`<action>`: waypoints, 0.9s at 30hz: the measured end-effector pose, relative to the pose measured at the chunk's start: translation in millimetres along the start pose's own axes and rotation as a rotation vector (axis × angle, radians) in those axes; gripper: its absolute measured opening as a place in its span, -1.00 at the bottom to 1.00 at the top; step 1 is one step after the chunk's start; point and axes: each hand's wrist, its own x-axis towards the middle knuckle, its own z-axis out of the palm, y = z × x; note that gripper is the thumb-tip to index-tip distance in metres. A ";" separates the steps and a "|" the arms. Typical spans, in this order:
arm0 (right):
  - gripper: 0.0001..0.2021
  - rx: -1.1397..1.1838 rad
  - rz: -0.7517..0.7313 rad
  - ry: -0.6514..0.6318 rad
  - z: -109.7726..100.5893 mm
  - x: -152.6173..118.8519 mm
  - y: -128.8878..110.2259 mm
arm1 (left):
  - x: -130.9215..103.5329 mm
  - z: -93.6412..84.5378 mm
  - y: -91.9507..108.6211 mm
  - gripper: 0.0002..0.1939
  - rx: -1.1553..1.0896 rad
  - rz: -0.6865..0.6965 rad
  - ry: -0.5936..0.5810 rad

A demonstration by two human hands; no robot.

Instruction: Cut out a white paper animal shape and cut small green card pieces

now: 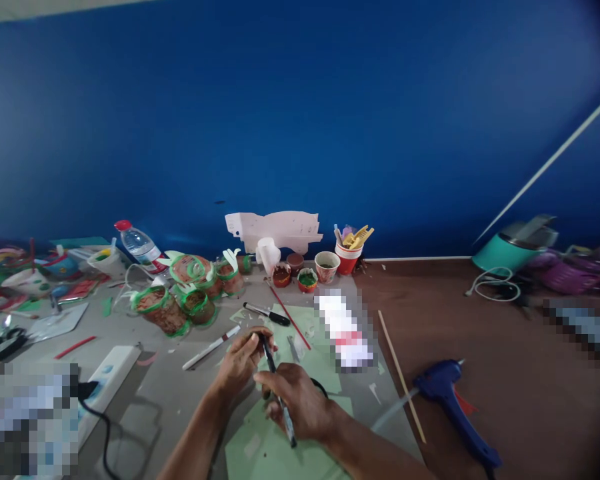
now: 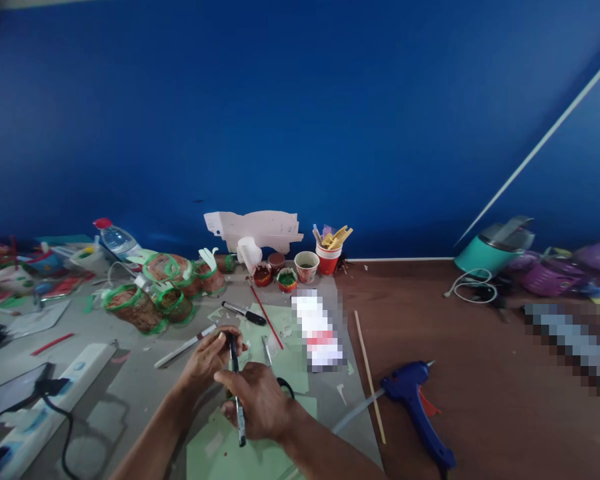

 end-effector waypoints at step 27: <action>-0.37 -0.160 0.092 -0.021 2.6 10.3 3.5 | -12.9 30.7 -4.4 -0.72 0.093 -0.107 0.109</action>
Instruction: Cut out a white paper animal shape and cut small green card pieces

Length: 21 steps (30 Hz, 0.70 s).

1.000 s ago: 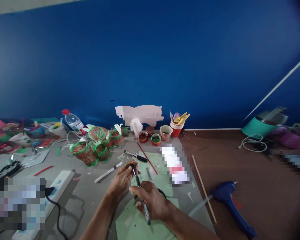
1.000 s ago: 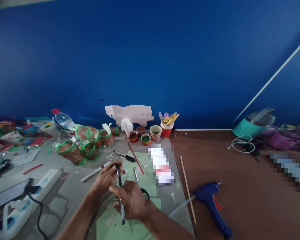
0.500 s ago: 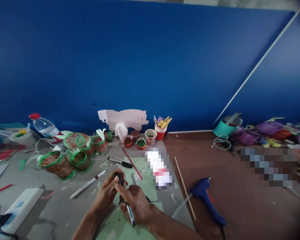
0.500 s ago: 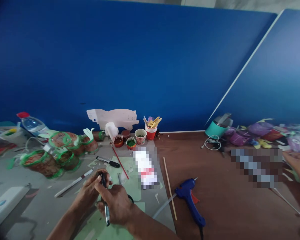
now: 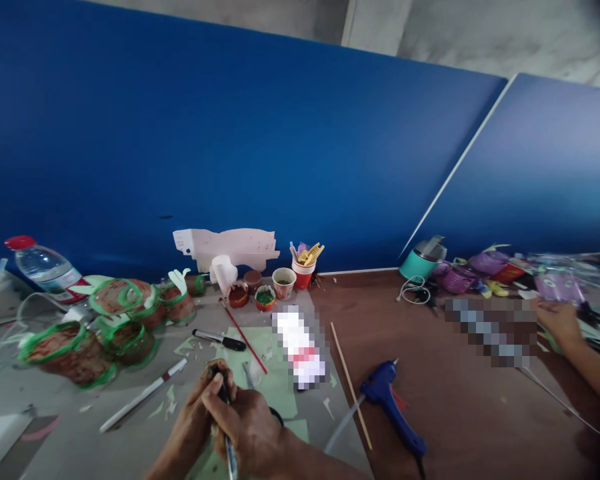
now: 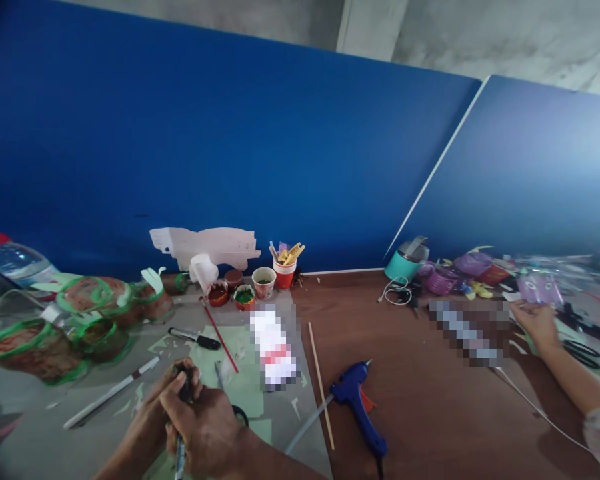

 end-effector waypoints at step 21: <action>-0.36 0.035 0.063 -0.133 -7.8 3.3 -1.0 | -1.7 6.2 -9.7 -0.66 -0.023 -0.016 0.126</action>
